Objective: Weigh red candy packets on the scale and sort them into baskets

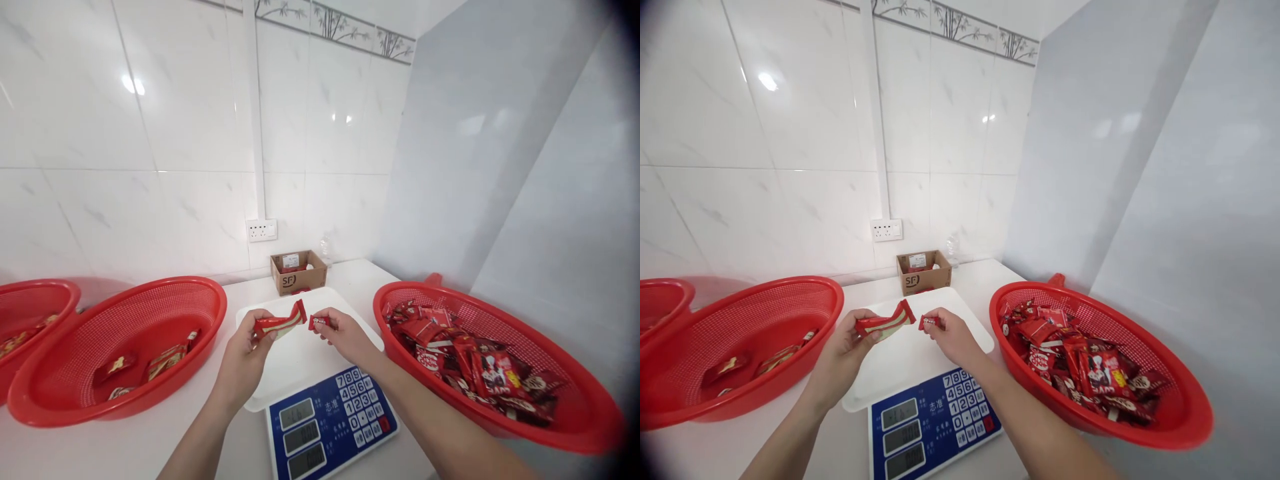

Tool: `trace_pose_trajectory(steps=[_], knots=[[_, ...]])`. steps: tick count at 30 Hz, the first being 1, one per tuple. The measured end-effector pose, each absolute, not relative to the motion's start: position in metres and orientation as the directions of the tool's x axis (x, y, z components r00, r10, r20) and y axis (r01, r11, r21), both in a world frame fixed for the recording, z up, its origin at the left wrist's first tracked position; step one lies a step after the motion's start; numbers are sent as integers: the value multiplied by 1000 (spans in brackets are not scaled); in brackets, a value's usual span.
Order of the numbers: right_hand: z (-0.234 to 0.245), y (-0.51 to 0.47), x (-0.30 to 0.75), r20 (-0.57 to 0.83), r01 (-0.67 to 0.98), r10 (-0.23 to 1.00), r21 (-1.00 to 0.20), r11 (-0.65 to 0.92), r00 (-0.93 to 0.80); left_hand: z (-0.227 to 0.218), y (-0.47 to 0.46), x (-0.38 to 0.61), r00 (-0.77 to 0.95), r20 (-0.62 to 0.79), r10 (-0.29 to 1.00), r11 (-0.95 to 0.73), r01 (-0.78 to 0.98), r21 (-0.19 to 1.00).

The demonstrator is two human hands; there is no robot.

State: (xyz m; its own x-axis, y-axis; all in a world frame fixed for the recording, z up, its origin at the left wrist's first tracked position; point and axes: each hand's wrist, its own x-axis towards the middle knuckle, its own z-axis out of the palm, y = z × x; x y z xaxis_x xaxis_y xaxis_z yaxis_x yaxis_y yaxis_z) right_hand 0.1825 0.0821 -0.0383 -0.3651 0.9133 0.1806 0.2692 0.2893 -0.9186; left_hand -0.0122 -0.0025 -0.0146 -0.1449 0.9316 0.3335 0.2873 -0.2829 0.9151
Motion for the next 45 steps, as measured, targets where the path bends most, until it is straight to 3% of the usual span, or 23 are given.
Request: trace_pose_trajectory(steps=[5, 7, 9, 12, 14, 16, 20, 23, 25, 31, 36, 42, 45], knots=[[-34, 79, 187, 299, 358, 914, -850, 386, -274, -20, -1, -8, -106, 434, 894, -357, 416, 836], [-27, 72, 184, 208, 227, 935, -934, 277, -286, -24, -1, -6, -69, 501, 863, -416, 468, 780], [-19, 64, 181, 34, 52, 910, -997, 61, -413, -28, -1, -4, 6, 571, 821, -492, 515, 702], [-13, 58, 176, -66, -84, 848, -988, -129, -526, -31, -2, -2, 122, 628, 769, -582, 540, 608], [-12, 58, 175, -13, -160, 864, -981, -108, -504, -30, -4, -1, 141, 600, 788, -576, 512, 637], [-13, 61, 174, 47, -242, 879, -967, -79, -475, -27, -6, 0, 112, 511, 852, -502, 451, 738], [-9, 60, 172, 100, -336, 900, -941, -54, -424, -20, -6, 2, -24, 304, 952, -298, 148, 943], [-4, 53, 169, 102, -346, 901, -937, -56, -422, -15, -3, 2, -102, 110, 989, -121, -113, 986], [-3, 50, 167, 110, -341, 888, -938, -55, -446, -15, 0, 2, -71, 19, 997, -31, -184, 982], [-11, 52, 161, 104, -228, 914, -974, 13, -392, -16, 1, 1, -51, 140, 989, -144, -96, 985], [-12, 52, 156, 186, -258, 932, -961, 105, -313, -13, -3, 4, -16, 114, 993, -114, 27, 993], [-6, 49, 158, 99, -135, 884, -990, 41, -457, -12, 0, 1, -77, 152, 985, -149, 51, 988], [-7, 48, 158, 112, -105, 890, -992, 73, -441, -13, 0, 1, -80, 154, 985, -150, 46, 988]])
